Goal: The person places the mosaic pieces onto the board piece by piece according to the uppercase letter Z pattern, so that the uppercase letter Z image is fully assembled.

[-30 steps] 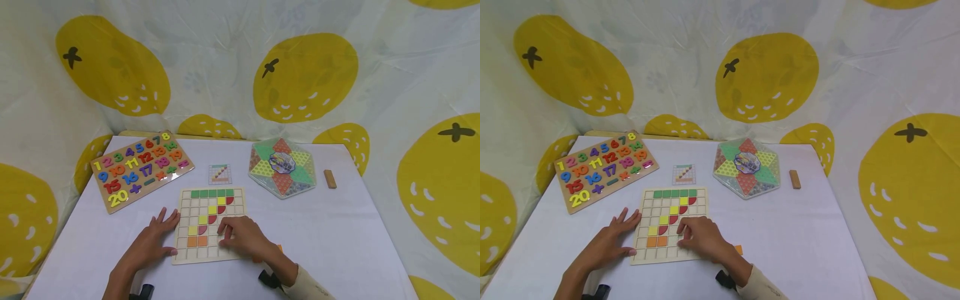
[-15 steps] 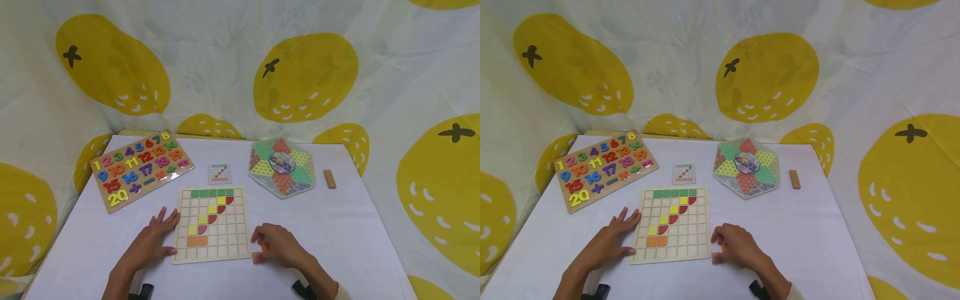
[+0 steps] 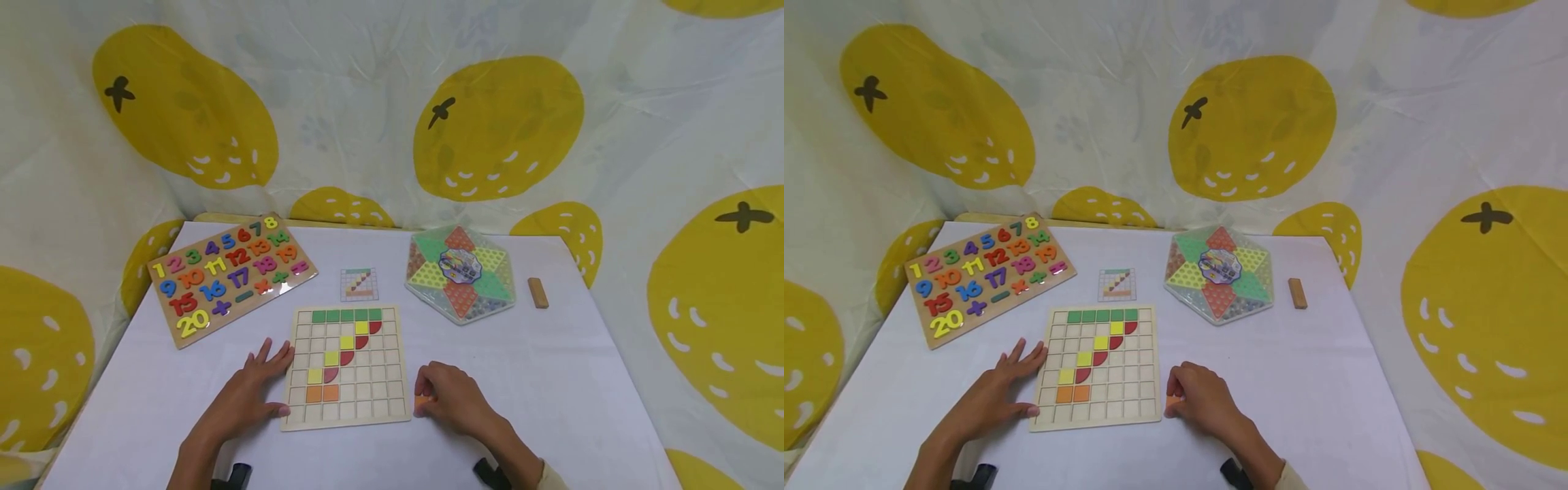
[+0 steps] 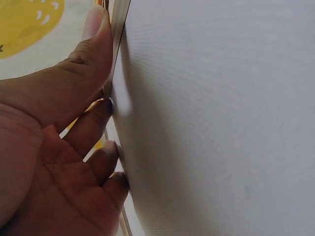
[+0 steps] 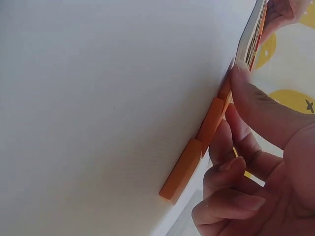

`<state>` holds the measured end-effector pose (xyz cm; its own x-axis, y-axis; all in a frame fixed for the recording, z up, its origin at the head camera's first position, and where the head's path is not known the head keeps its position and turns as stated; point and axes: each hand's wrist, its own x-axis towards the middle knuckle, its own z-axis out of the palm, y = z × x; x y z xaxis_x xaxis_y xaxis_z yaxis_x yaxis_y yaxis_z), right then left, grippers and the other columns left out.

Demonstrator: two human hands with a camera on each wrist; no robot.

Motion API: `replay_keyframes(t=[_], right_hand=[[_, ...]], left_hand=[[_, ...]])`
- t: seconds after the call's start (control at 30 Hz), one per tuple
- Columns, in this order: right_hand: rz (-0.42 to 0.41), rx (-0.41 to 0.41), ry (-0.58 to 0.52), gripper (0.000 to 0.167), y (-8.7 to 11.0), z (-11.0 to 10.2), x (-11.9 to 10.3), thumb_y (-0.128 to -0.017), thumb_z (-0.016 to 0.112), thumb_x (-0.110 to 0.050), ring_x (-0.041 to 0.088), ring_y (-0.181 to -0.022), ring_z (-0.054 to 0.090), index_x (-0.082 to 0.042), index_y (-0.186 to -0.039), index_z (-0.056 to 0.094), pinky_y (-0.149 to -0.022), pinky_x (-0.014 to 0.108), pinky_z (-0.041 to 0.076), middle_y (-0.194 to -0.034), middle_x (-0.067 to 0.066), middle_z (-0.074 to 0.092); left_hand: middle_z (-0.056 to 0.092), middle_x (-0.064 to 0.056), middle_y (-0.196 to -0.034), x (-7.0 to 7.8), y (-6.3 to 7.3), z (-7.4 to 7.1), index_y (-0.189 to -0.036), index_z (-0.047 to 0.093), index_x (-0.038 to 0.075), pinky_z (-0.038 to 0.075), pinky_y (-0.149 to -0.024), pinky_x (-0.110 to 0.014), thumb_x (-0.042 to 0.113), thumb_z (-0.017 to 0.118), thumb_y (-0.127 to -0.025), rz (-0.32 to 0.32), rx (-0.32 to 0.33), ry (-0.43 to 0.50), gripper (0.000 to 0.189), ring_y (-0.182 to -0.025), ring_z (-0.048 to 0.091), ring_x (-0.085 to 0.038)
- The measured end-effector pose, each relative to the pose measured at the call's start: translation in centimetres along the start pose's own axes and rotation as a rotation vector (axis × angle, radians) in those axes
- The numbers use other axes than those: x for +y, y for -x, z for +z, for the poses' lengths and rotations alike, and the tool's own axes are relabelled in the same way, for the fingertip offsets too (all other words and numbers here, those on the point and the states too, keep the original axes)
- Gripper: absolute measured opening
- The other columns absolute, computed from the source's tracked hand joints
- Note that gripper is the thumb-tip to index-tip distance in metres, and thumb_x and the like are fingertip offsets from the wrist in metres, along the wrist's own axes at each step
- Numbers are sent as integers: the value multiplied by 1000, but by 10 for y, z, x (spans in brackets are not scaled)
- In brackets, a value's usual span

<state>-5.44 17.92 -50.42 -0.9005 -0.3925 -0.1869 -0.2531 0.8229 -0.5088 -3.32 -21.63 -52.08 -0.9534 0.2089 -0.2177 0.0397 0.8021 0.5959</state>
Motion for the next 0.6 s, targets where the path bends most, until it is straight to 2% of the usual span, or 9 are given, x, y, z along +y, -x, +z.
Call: replay_keyframes(t=[0.17, 0.33, 0.6], right_hand=[[-7, 35, 14, 35, -2, 1, -1, -72, 98, -22, 5, -71, 49, -23, -87, 67, -62, 23, 40, -77, -11, 56], [15, 75, 68, 36, -3, 0, -4, -70, 98, -26, 5, -69, 47, -23, -83, 65, -59, 24, 39, -75, -11, 52], [-7, 32, 28, 34, -5, -5, -5, -74, 96, -22, 4, -66, 48, -26, -86, 64, -58, 23, 38, -71, -12, 52]], left_hand=[[32, 1, -172, 0, 1, -1, -163, 42, 20, 13, -127, -73, 29, 97, -74, -2, -3, 7, 105, -167, 7, -41], [32, 0, -171, 1, 2, -1, -162, 42, 19, 13, -127, -72, 29, 97, -74, 5, -1, 10, 105, -166, 8, -42], [34, -2, -171, 2, 2, -1, -162, 43, 18, 15, -127, -72, 30, 98, -73, 20, 12, -5, 105, -166, 10, -43]])
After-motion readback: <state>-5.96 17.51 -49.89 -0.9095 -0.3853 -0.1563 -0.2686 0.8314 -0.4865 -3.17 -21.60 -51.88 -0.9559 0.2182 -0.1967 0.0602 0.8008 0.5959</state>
